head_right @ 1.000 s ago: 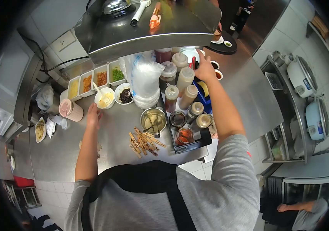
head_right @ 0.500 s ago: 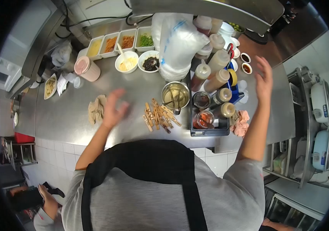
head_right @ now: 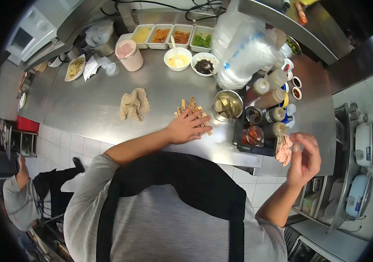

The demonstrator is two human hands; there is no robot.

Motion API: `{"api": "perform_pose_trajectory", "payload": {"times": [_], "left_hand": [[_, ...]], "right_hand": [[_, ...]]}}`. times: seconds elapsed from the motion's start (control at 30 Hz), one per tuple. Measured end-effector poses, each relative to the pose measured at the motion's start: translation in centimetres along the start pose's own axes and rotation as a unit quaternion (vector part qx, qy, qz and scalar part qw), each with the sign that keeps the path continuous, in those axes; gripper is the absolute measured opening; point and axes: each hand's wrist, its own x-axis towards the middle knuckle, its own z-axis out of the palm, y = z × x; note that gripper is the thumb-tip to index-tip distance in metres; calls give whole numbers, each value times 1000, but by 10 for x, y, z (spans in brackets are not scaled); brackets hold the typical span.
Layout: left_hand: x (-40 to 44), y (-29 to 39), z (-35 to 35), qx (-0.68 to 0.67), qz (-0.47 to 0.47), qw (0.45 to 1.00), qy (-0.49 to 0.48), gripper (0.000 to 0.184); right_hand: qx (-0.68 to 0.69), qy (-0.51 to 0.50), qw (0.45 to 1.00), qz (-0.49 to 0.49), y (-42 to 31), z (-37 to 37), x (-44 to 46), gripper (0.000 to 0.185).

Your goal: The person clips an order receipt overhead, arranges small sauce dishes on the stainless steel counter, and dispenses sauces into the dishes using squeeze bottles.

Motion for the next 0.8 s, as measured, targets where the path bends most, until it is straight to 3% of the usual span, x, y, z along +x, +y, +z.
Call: {"api": "perform_pose_trajectory", "payload": {"times": [0.13, 0.23, 0.33, 0.43, 0.53, 0.57, 0.67, 0.8], "left_hand": [[-19, -76, -20, 11, 0, 999, -52, 48], [-31, -137, -38, 1, 28, 997, -69, 47], [-49, -177, -57, 5, 80, 995, -57, 50], [-67, -177, -99, 80, 32, 995, 55, 61], [-83, -194, -116, 75, -283, 919, 263, 81], [-80, -201, -116, 84, -301, 867, 388, 104], [-77, -219, -107, -56, -415, 785, 457, 116], [-80, -244, -100, -171, -415, 757, 475, 107]], "right_hand": [[90, -53, 994, -45, -33, 54, 4, 15], [165, -122, 979, -10, -40, 103, -1, 16], [198, -189, 958, 83, -29, 164, -11, 17], [151, -247, 953, 91, 8, 229, -15, 28], [43, -241, 970, -15, 29, 299, -3, 44], [-7, -262, 964, -48, 36, 320, -1, 48], [-136, -326, 927, -126, 55, 375, 5, 59], [-213, -409, 875, -145, 61, 421, 3, 57]]}}
